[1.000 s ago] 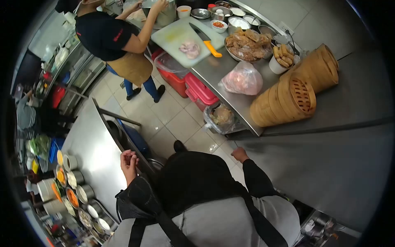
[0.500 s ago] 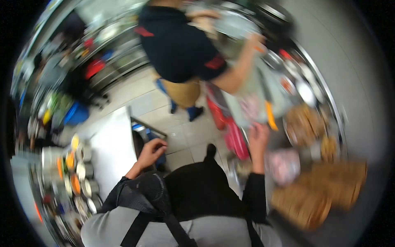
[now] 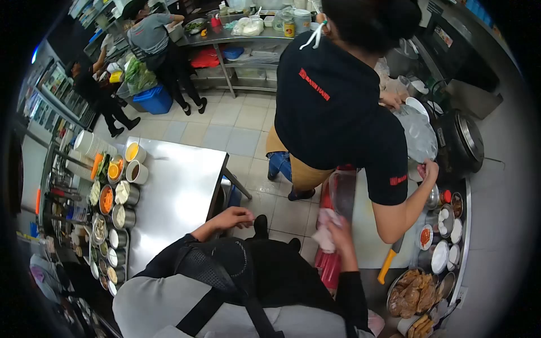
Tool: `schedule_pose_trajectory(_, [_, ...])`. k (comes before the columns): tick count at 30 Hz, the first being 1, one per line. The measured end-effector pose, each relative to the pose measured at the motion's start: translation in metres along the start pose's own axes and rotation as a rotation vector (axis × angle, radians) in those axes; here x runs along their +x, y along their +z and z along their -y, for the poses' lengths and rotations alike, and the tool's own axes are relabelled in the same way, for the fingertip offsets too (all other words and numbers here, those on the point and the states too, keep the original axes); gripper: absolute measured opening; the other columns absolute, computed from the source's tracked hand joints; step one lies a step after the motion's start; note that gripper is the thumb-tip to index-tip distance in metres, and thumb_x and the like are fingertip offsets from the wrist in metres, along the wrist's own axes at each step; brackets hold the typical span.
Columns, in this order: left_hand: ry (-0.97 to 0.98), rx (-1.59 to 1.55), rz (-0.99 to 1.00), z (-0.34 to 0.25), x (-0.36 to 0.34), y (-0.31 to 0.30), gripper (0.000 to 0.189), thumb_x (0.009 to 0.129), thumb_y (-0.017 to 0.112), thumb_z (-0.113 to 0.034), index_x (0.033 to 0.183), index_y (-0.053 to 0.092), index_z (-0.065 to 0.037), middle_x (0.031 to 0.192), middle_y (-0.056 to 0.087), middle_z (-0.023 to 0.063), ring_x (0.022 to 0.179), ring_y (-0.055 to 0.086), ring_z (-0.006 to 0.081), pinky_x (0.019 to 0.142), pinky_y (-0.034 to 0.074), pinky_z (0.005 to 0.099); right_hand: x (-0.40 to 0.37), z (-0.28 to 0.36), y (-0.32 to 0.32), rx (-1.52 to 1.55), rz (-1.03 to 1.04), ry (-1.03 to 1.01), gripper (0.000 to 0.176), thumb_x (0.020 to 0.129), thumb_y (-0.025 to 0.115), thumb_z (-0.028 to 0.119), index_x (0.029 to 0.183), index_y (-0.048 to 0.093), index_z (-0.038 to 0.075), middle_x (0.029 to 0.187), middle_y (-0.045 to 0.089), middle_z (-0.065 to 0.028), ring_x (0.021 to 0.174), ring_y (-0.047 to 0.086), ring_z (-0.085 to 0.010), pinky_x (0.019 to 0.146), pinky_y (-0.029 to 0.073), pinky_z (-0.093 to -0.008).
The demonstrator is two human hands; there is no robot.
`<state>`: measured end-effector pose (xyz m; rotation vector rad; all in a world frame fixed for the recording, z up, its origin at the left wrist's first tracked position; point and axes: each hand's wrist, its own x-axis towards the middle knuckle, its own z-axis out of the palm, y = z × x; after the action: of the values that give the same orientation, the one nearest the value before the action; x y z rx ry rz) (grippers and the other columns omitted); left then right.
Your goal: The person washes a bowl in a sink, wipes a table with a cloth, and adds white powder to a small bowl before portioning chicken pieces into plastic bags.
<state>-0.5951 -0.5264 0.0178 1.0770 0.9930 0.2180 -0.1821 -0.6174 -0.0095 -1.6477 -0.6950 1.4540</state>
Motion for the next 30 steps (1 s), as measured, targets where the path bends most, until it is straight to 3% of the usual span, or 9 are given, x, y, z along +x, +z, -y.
schedule_pose_trajectory(5, [-0.160, -0.660, 0.225, -0.022, 0.080, 0.025, 0.037, 0.099, 0.053, -0.035, 0.123, 0.053, -0.007, 0.109, 0.064, 0.0081, 0.089, 0.067, 0.0183, 0.078, 0.057, 0.0338, 0.004, 0.084, 0.132, 0.024, 0.464, -0.135, 0.048, 0.088, 0.073, 0.025, 0.128, 0.056, 0.004, 0.109, 0.063, -0.0032, 0.098, 0.060, -0.0137, 0.081, 0.050, -0.0282])
schedule_pose_trajectory(7, [-0.037, -0.508, 0.377, -0.008, 0.118, 0.006, 0.036, 0.099, 0.051, -0.032, 0.124, 0.053, -0.006, 0.111, 0.064, 0.0094, 0.092, 0.067, 0.0196, 0.081, 0.057, 0.0346, 0.006, 0.097, 0.147, -0.326, 0.262, -0.556, 0.057, 0.081, 0.079, 0.027, 0.132, 0.056, 0.011, 0.133, 0.050, -0.0131, 0.118, 0.054, -0.0223, 0.094, 0.048, -0.0336])
schedule_pose_trajectory(8, [0.012, -0.900, 0.907, -0.006, 0.137, -0.007, 0.035, 0.099, 0.051, -0.031, 0.123, 0.053, -0.007, 0.115, 0.063, 0.0115, 0.097, 0.067, 0.0222, 0.083, 0.058, 0.0350, 0.015, 0.090, 0.145, -0.547, 0.139, -0.740, 0.067, 0.076, 0.083, 0.031, 0.135, 0.055, 0.015, 0.146, 0.037, -0.0183, 0.132, 0.043, -0.0313, 0.106, 0.040, -0.0395])
schedule_pose_trajectory(9, [-0.029, -0.750, 0.365, -0.058, 0.096, 0.017, 0.043, 0.098, 0.052, -0.037, 0.129, 0.051, -0.007, 0.124, 0.059, 0.0127, 0.108, 0.063, 0.0244, 0.088, 0.057, 0.0370, 0.012, 0.099, 0.147, -0.571, 0.156, -0.719, 0.074, 0.073, 0.084, 0.034, 0.137, 0.054, 0.013, 0.150, 0.033, -0.0199, 0.138, 0.035, -0.0362, 0.112, 0.032, -0.0428])
schedule_pose_trajectory(13, [-0.099, -0.758, 0.497, -0.084, 0.093, 0.006, 0.048, 0.100, 0.048, -0.036, 0.139, 0.043, -0.008, 0.133, 0.054, 0.0116, 0.116, 0.059, 0.0265, 0.097, 0.052, 0.0426, 0.033, 0.071, 0.165, -0.488, 0.040, -0.917, 0.063, 0.075, 0.081, 0.023, 0.131, 0.057, 0.006, 0.143, 0.043, -0.0189, 0.132, 0.044, -0.0319, 0.108, 0.038, -0.0408])
schedule_pose_trajectory(16, [-0.134, -0.550, 0.531, -0.064, 0.118, -0.025, 0.048, 0.101, 0.049, -0.030, 0.142, 0.041, -0.008, 0.133, 0.056, 0.0111, 0.111, 0.061, 0.0261, 0.099, 0.049, 0.0431, 0.059, 0.051, 0.160, -0.119, -0.159, -0.702, 0.036, 0.074, 0.067, 0.006, 0.110, 0.064, 0.000, 0.101, 0.069, -0.0134, 0.098, 0.066, -0.0200, 0.088, 0.051, -0.0329])
schedule_pose_trajectory(22, [-0.082, -0.404, 0.259, -0.073, 0.119, -0.071, 0.046, 0.099, 0.051, -0.030, 0.140, 0.045, -0.008, 0.126, 0.059, 0.0120, 0.111, 0.060, 0.0218, 0.098, 0.046, 0.0371, 0.065, 0.129, 0.053, 0.166, -0.510, -0.667, 0.033, 0.080, 0.068, 0.003, 0.112, 0.063, 0.005, 0.099, 0.067, -0.0016, 0.091, 0.060, -0.0095, 0.081, 0.051, -0.0291])
schedule_pose_trajectory(25, [-0.125, -0.384, 0.159, -0.064, 0.134, -0.085, 0.047, 0.098, 0.052, -0.033, 0.138, 0.046, -0.009, 0.122, 0.060, 0.0106, 0.109, 0.059, 0.0207, 0.099, 0.044, 0.0361, 0.083, 0.186, -0.025, -0.506, -0.946, -0.698, 0.045, 0.079, 0.072, 0.022, 0.117, 0.060, 0.001, 0.113, 0.064, -0.0199, 0.105, 0.063, -0.0317, 0.092, 0.049, -0.0376])
schedule_pose_trajectory(30, [-0.168, -0.299, -0.037, -0.070, 0.176, -0.090, 0.047, 0.098, 0.054, -0.035, 0.135, 0.047, -0.007, 0.119, 0.059, 0.0109, 0.107, 0.058, 0.0227, 0.098, 0.044, 0.0371, 0.293, 0.097, -0.157, -1.234, -0.434, -0.298, 0.055, 0.089, 0.053, 0.038, 0.131, 0.053, 0.003, 0.137, 0.050, -0.0252, 0.129, 0.042, -0.0442, 0.107, 0.037, -0.0462])
